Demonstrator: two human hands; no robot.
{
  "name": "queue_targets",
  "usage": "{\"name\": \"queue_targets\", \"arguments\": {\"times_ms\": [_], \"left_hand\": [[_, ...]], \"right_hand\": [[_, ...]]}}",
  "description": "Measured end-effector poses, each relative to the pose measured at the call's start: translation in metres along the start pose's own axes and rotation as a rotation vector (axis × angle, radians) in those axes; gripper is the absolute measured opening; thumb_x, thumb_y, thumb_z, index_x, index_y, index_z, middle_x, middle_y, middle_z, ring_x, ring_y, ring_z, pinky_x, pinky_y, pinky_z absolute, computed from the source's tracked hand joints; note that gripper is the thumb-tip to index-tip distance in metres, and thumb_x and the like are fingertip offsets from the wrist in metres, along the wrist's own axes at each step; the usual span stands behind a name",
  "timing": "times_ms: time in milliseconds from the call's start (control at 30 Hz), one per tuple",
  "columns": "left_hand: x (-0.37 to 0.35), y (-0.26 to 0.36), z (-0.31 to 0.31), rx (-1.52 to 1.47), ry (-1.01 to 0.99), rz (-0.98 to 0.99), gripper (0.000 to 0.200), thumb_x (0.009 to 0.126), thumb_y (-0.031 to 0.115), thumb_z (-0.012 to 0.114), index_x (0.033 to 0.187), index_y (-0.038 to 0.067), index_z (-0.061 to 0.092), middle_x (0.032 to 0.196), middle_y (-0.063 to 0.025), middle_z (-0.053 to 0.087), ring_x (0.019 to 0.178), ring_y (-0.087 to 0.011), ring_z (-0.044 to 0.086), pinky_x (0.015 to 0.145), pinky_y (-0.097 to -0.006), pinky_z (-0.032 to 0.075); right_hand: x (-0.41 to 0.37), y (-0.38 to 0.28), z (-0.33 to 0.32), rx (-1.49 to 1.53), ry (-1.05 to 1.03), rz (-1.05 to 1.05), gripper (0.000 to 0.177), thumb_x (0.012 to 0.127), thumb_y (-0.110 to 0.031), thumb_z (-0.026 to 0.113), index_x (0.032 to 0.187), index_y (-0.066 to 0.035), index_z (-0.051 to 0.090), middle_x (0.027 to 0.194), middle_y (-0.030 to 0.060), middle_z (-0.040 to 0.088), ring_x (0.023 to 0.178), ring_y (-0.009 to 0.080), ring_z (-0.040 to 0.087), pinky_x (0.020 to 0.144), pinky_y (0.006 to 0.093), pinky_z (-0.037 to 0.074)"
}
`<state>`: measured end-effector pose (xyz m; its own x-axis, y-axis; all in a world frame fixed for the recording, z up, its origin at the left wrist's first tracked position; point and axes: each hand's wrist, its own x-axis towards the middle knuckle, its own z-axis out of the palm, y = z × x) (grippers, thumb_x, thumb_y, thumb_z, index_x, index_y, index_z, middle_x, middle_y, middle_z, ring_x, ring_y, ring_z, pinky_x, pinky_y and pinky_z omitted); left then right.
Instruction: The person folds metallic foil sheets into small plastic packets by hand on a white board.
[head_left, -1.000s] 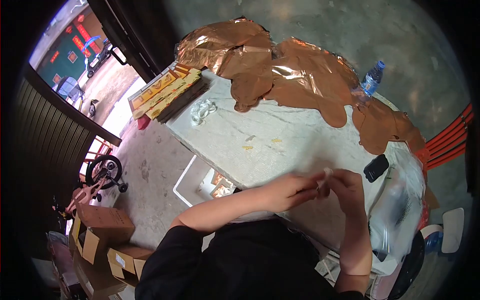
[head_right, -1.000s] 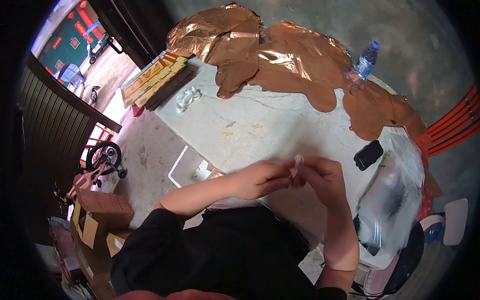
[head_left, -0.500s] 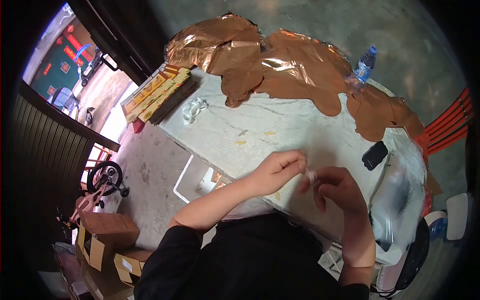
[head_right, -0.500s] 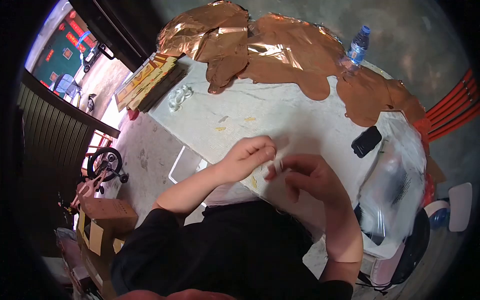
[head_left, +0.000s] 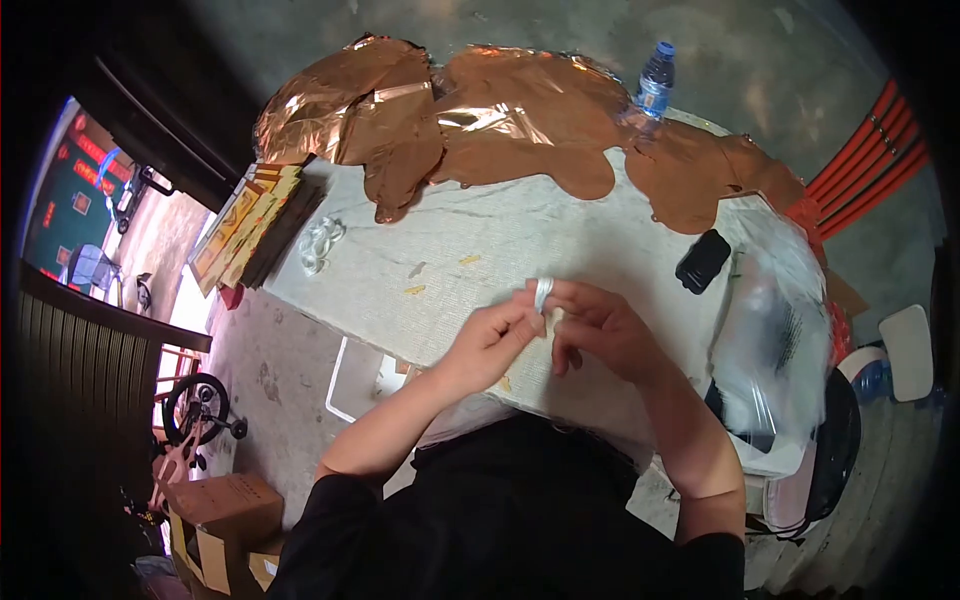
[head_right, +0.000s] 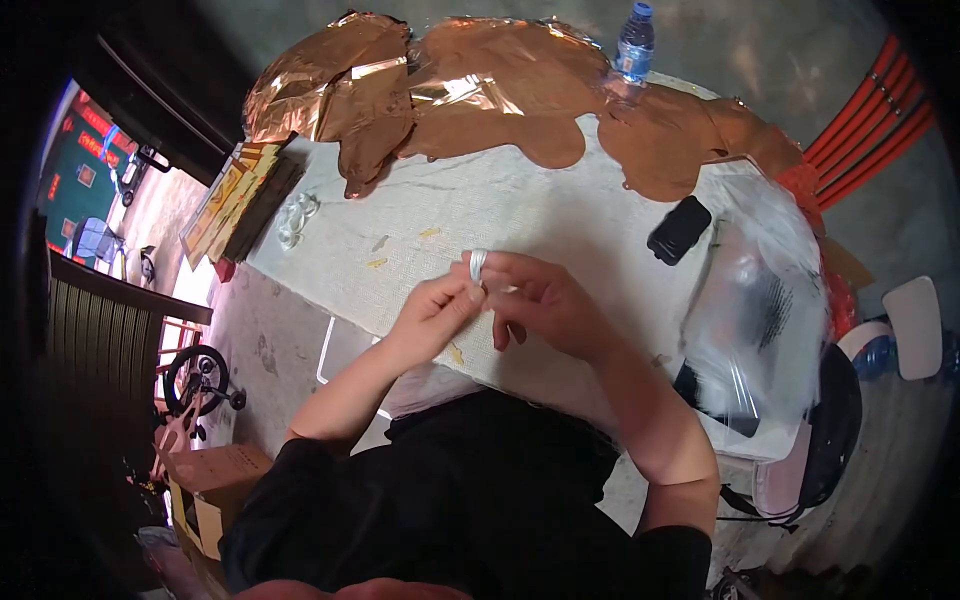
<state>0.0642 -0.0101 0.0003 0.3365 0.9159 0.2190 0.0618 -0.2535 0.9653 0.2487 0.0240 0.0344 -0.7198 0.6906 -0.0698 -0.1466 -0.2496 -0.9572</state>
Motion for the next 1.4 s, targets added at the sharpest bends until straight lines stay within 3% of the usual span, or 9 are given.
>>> {"name": "queue_targets", "arguments": {"times_ms": [233,400,533,633,700,933,1133,1200,1400], "left_hand": [[0.002,0.012,-0.004,0.126,0.169,-0.176,0.015,0.087,0.012,0.055,0.078,0.0,0.059,0.062,0.0022,0.05,0.058,-0.0038,0.045,0.052,-0.0194,0.036],[0.005,0.013,-0.002,0.781,0.194,0.309,0.007,0.072,0.003,0.066,0.07,0.002,0.059,0.06,-0.0057,0.054,0.051,-0.0106,0.05,0.046,-0.0229,0.039],[0.004,0.013,-0.002,0.78,0.185,0.337,0.009,0.07,0.002,0.067,0.068,0.002,0.059,0.06,-0.0046,0.052,0.052,-0.0113,0.051,0.046,-0.0225,0.039],[0.004,0.015,-0.003,0.61,0.18,0.146,0.01,0.072,0.001,0.067,0.072,0.001,0.058,0.062,-0.0025,0.054,0.057,-0.0089,0.054,0.05,-0.0213,0.042],[0.004,0.012,-0.004,0.029,0.208,-0.141,0.007,0.077,0.001,0.065,0.081,0.001,0.058,0.069,-0.001,0.057,0.065,-0.0073,0.057,0.057,-0.0207,0.044],[0.0,0.006,-0.005,-0.176,0.123,-0.144,0.004,0.083,0.001,0.059,0.087,-0.001,0.057,0.077,-0.005,0.06,0.071,-0.0078,0.059,0.062,-0.0189,0.045],[-0.005,0.009,-0.017,0.449,0.295,0.037,0.008,0.081,0.007,0.062,0.083,0.0,0.059,0.075,-0.0054,0.06,0.068,-0.0104,0.057,0.059,-0.0222,0.045],[-0.012,-0.002,-0.039,0.519,0.403,0.02,0.009,0.08,0.009,0.063,0.083,0.0,0.06,0.075,-0.0056,0.06,0.067,-0.0113,0.056,0.059,-0.0229,0.045],[-0.026,0.005,-0.159,1.283,0.821,-0.123,0.014,0.08,0.017,0.06,0.083,0.003,0.063,0.077,-0.0118,0.059,0.068,-0.0249,0.058,0.062,-0.032,0.046]], "right_hand": [[0.003,0.017,0.005,-0.151,0.171,-0.17,0.035,0.084,-0.003,0.05,0.119,-0.003,0.052,0.087,0.0036,0.063,0.056,0.006,0.053,0.05,0.0215,0.044],[0.003,0.019,0.007,-0.509,0.292,-0.134,0.025,0.078,-0.005,0.057,0.102,0.002,0.058,0.068,0.005,0.063,0.053,0.0033,0.049,0.049,0.0215,0.04],[0.004,0.025,0.002,-0.573,0.268,-0.124,0.02,0.077,-0.006,0.059,0.095,0.003,0.06,0.068,0.0053,0.062,0.054,0.0031,0.047,0.05,0.0218,0.039],[0.005,0.032,-0.002,-0.477,0.246,-0.176,0.017,0.076,-0.007,0.06,0.089,0.003,0.061,0.069,0.0038,0.063,0.053,0.0036,0.047,0.049,0.0217,0.039],[0.006,0.028,-0.003,-0.383,0.137,-0.123,0.015,0.078,-0.009,0.06,0.087,0.002,0.062,0.069,0.0023,0.063,0.051,0.0044,0.048,0.047,0.0219,0.039],[0.006,0.012,-0.004,-0.147,0.047,0.154,0.016,0.084,-0.014,0.055,0.087,-0.002,0.064,0.067,0.0012,0.061,0.05,0.0077,0.054,0.046,0.0225,0.042],[0.01,0.017,0.0,0.211,0.228,0.22,0.018,0.082,-0.011,0.054,0.097,-0.002,0.059,0.087,0.0084,0.065,0.051,0.0132,0.057,0.045,0.0225,0.043],[0.014,0.002,0.001,0.247,0.546,0.148,0.02,0.081,-0.011,0.055,0.099,-0.003,0.056,0.088,0.0088,0.064,0.053,0.0152,0.058,0.049,0.0237,0.045],[0.018,0.042,-0.01,0.076,0.371,-0.022,0.012,0.085,-0.007,0.049,0.094,-0.004,0.057,0.08,0.0051,0.061,0.054,0.0108,0.053,0.052,0.0228,0.045]]}}
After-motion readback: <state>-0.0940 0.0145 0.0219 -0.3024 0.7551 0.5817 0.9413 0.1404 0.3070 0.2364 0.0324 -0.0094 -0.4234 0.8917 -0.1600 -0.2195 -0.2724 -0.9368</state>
